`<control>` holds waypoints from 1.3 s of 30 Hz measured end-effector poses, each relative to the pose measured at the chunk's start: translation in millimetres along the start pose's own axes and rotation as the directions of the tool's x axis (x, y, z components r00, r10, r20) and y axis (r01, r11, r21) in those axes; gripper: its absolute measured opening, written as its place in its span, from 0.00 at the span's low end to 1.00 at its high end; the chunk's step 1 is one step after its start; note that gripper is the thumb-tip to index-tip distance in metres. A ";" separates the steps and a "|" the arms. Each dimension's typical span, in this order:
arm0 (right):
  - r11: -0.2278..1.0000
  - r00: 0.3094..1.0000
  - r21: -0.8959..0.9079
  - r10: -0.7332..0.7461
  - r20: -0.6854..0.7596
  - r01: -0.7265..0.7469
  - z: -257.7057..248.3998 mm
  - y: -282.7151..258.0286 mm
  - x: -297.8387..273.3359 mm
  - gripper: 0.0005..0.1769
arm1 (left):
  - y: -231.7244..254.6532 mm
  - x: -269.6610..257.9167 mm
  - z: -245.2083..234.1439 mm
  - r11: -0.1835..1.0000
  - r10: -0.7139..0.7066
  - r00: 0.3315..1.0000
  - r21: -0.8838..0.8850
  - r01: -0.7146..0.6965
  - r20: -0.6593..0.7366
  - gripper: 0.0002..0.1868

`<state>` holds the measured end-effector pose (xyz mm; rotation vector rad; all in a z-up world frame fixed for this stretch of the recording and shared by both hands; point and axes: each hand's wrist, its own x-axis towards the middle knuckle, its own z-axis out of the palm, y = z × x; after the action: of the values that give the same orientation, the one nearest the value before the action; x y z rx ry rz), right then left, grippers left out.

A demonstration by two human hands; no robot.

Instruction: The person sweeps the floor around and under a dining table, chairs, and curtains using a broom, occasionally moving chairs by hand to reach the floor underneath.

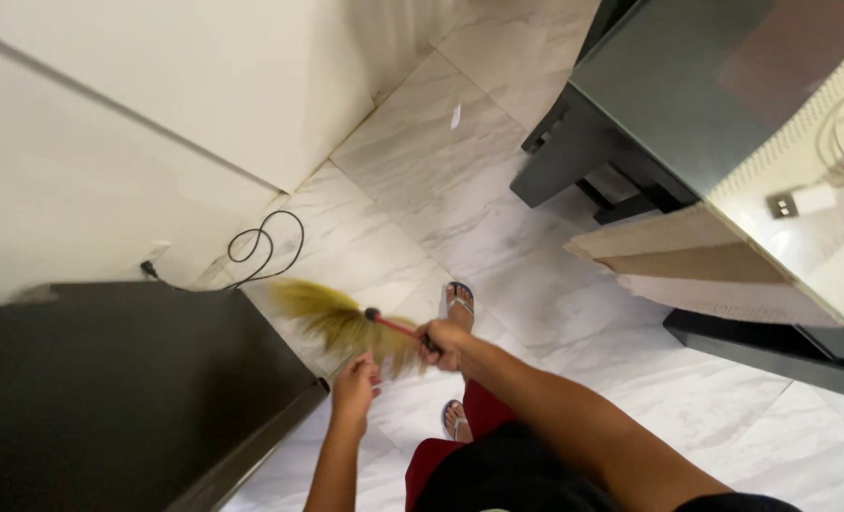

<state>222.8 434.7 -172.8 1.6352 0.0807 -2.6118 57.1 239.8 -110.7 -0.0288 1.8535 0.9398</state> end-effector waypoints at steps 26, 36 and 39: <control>0.991 0.982 0.014 -0.132 -0.133 0.135 132.5 -172.9 -152.8 0.19 | 255.4 181.3 -78.7 0.958 0.244 0.969 0.148 -0.247 0.040 0.23; 0.933 0.979 0.295 0.198 0.055 -0.205 237.1 -235.8 19.7 0.08 | 437.2 270.1 -143.7 0.888 0.389 0.911 0.205 -0.411 0.140 0.23; 0.947 0.992 0.301 0.123 -0.015 -0.113 252.8 -274.9 58.7 0.10 | 460.0 279.5 -143.1 0.851 0.419 0.899 0.288 -0.438 0.131 0.23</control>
<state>-50.8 688.4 -111.7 1.7087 -0.4207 -2.6052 -379.2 577.7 -35.0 0.6290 1.9667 0.9180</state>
